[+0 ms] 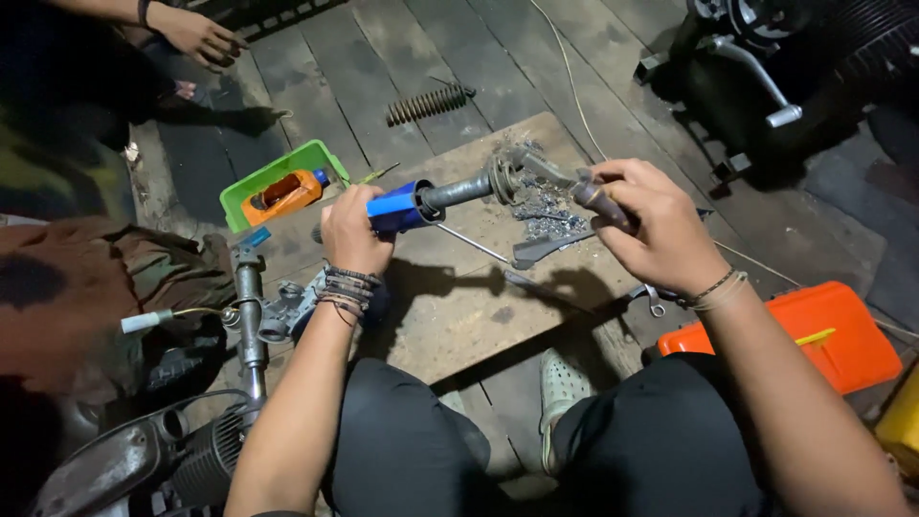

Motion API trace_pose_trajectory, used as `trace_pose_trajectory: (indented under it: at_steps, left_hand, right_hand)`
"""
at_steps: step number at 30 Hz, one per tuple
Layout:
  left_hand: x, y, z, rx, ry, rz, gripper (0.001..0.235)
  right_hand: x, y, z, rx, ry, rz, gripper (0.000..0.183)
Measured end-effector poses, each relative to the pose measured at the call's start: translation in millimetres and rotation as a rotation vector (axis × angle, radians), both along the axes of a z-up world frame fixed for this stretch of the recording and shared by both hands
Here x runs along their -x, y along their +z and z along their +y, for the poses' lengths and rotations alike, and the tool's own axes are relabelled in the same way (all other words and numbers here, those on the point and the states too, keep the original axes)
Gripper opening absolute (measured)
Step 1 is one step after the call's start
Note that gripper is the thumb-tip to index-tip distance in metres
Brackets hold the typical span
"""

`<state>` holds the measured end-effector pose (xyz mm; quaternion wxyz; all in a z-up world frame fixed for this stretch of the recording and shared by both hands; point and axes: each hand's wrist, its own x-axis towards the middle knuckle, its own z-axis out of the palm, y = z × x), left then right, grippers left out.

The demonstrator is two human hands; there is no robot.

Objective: Disassembling and reassembling mechanical components of a motorcycle using hand tools.

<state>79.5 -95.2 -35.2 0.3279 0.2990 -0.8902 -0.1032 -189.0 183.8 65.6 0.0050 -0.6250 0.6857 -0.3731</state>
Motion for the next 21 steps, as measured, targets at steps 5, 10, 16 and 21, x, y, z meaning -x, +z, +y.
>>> trace_pose_trajectory:
  at_steps: [5, 10, 16, 21]
  left_hand:
    - [-8.5, 16.5, 1.0, 0.232, 0.145, 0.085, 0.031]
    - [-27.1, 0.1, -19.1, 0.381, 0.258, 0.029, 0.027]
    - [-43.5, 12.1, -19.6, 0.487, 0.32, -0.023, 0.02]
    - [-51.6, 1.1, -28.5, 0.553, 0.338, -0.063, 0.02]
  right_hand:
    - [-14.9, 14.5, -16.3, -0.132, 0.006, -0.157, 0.006]
    - [-9.6, -4.0, -34.4, -0.238, 0.039, -0.263, 0.005]
    - [-9.9, -7.3, -54.2, -0.336, 0.082, -0.208, 0.012]
    - [-2.8, -14.0, -70.8, -0.402, 0.086, -0.202, 0.014]
